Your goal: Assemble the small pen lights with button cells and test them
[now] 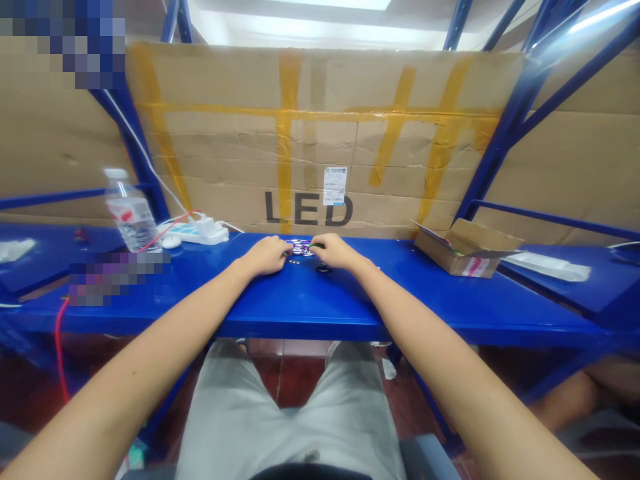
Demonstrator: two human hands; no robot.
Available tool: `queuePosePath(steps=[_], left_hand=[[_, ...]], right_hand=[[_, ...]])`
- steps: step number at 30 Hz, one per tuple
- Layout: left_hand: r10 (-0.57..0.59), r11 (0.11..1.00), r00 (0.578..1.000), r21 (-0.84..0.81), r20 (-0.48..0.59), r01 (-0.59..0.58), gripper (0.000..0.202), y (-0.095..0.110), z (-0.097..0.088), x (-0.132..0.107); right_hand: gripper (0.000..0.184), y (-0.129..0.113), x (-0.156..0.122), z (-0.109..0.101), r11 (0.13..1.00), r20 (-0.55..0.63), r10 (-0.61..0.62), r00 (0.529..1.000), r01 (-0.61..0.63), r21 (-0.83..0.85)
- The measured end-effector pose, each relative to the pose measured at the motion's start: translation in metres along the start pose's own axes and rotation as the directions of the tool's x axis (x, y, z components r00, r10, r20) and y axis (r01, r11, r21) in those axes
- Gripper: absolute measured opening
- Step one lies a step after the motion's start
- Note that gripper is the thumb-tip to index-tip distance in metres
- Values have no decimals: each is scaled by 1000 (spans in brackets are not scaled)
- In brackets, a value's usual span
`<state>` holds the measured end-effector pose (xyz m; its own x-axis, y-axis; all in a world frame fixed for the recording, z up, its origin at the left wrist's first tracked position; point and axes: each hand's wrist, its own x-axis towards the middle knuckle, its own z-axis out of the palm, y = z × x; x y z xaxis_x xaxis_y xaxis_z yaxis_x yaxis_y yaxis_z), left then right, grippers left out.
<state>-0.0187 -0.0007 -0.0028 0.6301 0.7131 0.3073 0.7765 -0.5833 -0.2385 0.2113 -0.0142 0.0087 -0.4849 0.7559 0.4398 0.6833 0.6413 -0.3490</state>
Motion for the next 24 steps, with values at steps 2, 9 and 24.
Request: queuePosePath(steps=[2,9,24], left_hand=[[52,998,999,44,2,-52,30,1,1,4],[208,967,978,148,2,-206,26,11,1,18],[216,955,976,206,15,-215,24,13,4,23]], right_hand=[[20,-1,-1,-1,1000,4,4,1000,-4,10],[20,-3,-1,-3,1000,-3,-3,1000,3,-5],[21,-3,-1,-2,1000,9,0,1000,0,10]])
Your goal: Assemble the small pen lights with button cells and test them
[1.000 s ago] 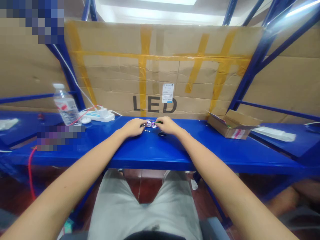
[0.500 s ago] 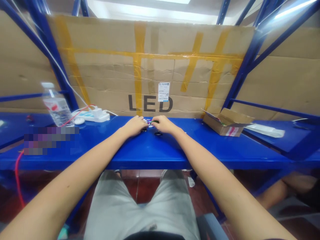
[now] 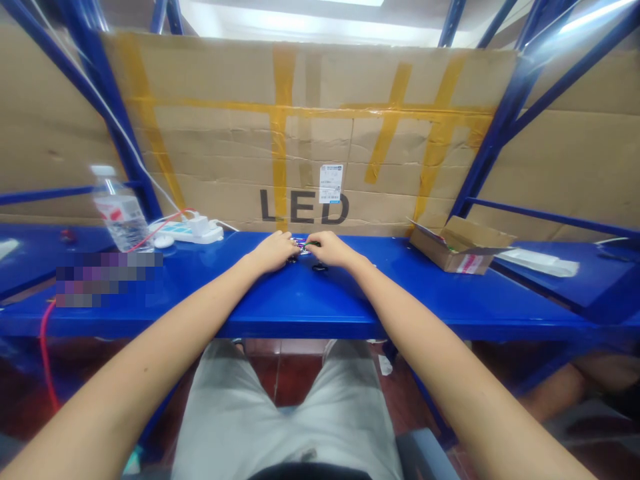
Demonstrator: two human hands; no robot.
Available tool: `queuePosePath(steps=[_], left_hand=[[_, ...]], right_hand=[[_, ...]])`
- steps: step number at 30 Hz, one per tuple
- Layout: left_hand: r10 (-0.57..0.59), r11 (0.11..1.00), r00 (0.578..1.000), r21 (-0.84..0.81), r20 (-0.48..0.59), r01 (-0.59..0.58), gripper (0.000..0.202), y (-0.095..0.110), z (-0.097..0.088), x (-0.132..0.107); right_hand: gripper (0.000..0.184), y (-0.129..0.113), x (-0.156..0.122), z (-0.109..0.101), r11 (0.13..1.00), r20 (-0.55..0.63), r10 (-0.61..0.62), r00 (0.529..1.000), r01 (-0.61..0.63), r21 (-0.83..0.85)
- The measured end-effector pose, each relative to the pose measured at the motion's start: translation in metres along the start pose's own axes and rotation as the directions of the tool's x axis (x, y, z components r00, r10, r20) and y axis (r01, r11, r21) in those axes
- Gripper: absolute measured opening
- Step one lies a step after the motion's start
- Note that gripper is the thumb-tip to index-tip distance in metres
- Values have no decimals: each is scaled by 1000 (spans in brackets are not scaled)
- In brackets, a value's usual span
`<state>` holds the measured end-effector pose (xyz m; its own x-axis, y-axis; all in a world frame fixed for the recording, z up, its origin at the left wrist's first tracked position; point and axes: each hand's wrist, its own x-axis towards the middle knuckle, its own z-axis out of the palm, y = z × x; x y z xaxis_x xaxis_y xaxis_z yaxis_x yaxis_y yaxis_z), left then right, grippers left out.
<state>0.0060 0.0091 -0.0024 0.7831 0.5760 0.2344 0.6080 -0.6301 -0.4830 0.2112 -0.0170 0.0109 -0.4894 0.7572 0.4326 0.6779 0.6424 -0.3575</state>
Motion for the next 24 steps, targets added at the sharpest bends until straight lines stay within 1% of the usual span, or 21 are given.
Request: queuePosePath(steps=[5,11,15,19,22,24], left_hand=[[-17,1000,1000,2,-7,17,26,0,2,0],[-84,995,996,-51,25,85,23,-3,3,-2],[-138,985,990,-103,18,139,29,-5,6,-3],[-259,944,965,-203,37,261,34,-5,10,-4],[-357,890,932,-283,55,358,32,-6,12,-4],[-407,860,911,-306,70,408,30,-7,12,-5]], right_hand=[[21,-1,-1,-1,1000,7,-3,1000,3,4],[22,-2,-1,-1,1000,17,-20,1000,20,-1],[21,-2,-1,-1,1000,20,-25,999,25,17],[21,-1,-1,0,999,24,-30,999,29,30],[21,-1,-1,-1,999,32,-28,999,27,21],[20,-1,-1,0,1000,42,-24,999,24,8]])
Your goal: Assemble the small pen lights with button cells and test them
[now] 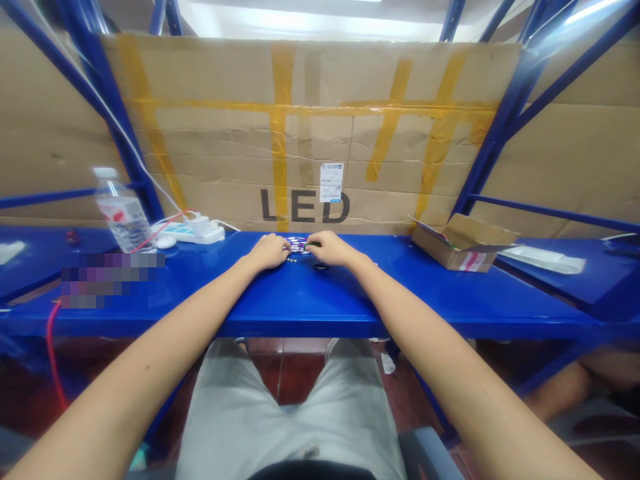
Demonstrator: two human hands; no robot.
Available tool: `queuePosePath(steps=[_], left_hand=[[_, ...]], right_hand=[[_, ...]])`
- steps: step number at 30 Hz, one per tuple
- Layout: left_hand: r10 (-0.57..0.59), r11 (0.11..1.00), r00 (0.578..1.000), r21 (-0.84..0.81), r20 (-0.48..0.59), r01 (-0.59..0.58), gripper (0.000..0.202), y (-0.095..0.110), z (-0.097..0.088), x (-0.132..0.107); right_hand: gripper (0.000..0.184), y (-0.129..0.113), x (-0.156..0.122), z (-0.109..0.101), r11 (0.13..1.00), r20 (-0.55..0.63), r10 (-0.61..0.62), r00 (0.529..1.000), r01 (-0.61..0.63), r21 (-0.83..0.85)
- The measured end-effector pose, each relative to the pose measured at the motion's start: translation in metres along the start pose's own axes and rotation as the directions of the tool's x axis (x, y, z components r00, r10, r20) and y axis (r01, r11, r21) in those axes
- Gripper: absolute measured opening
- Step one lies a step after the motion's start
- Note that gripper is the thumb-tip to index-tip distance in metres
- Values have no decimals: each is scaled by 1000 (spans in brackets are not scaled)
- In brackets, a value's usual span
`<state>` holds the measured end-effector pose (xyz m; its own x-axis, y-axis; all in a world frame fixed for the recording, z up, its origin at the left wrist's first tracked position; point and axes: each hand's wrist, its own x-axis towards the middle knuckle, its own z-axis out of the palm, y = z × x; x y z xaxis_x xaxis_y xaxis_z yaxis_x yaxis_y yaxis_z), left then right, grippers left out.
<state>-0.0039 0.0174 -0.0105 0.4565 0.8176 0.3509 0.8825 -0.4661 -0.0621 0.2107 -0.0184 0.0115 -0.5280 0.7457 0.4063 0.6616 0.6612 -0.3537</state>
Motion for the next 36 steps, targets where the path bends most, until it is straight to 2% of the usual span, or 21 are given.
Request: queuePosePath(steps=[3,7,13,19,28,33,36], left_hand=[[-36,999,998,1,45,36,28,-4,-2,-1],[8,1000,994,-2,105,-8,25,-8,-5,-2],[47,999,996,0,78,-47,24,-4,-7,-5],[-7,999,995,-31,96,10,24,-4,-4,-4],[-19,961,981,-267,195,72,28,-13,-8,-5],[-15,952,984,-300,178,69,27,-14,-9,-7],[14,959,990,-281,140,26,26,-14,-9,-8]], right_hand=[[20,1,0,0,1000,11,3,1000,-3,-5],[20,1,0,0,1000,19,7,1000,-7,8],[20,1,0,0,1000,26,3,1000,-3,9],[19,0,-1,0,1000,28,5,1000,-6,21],[20,-3,-3,-2,999,25,6,1000,-7,40],[20,-4,-3,-2,999,32,14,999,-15,39],[20,-2,-2,-2,999,36,7,999,-8,41]])
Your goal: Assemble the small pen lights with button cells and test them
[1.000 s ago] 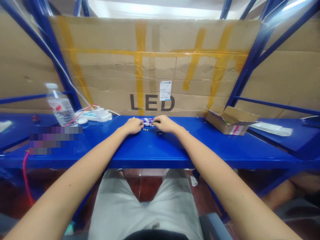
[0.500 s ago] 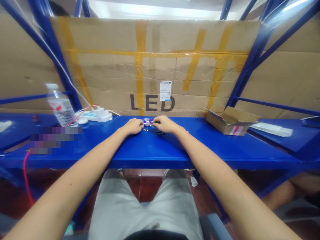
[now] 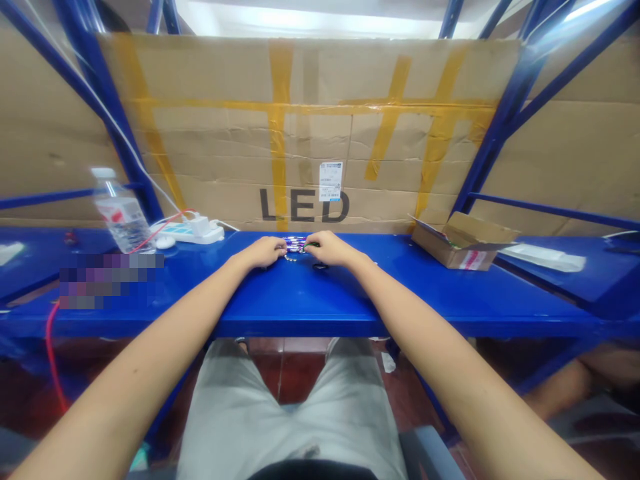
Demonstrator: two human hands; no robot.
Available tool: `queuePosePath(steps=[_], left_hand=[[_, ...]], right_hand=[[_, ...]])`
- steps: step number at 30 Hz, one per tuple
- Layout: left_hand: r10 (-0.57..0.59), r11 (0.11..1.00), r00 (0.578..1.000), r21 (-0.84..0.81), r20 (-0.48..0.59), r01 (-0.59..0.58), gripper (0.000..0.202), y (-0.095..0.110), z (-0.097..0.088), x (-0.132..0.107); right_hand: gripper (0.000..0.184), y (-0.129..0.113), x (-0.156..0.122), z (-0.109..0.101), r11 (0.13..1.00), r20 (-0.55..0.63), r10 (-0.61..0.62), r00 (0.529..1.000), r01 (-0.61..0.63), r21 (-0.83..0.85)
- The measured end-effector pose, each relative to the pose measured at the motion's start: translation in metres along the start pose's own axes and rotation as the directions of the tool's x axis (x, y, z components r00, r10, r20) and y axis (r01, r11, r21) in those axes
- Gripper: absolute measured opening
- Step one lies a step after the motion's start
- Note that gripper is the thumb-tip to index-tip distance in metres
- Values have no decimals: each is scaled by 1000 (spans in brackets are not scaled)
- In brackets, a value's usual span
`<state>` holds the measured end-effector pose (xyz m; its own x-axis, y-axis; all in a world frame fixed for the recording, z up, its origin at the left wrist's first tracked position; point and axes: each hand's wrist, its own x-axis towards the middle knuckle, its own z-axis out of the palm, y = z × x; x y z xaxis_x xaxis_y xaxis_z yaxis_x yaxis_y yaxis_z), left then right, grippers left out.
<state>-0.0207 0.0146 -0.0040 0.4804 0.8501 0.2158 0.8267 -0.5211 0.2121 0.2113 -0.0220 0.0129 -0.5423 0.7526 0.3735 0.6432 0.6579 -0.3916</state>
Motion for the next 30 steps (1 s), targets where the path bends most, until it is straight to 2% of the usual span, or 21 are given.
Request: queuePosePath(steps=[4,12,19,25,30], left_hand=[[40,998,999,40,-35,-39,26,0,0,0],[88,977,996,196,-13,-84,29,-3,-4,-1],[57,976,998,211,-23,-51,29,-5,-6,-3],[97,952,994,295,-46,-79,32,-4,-8,-5],[116,966,993,237,-37,-104,28,-1,-13,-10]], right_hand=[[20,1,0,0,1000,9,-3,1000,3,-6],[20,-1,0,1,1000,9,4,1000,-4,-5],[20,1,1,1,1000,13,2,1000,-2,-20],[21,0,1,1,1000,15,-2,1000,3,-26],[20,1,1,0,999,7,-1,1000,2,-42]])
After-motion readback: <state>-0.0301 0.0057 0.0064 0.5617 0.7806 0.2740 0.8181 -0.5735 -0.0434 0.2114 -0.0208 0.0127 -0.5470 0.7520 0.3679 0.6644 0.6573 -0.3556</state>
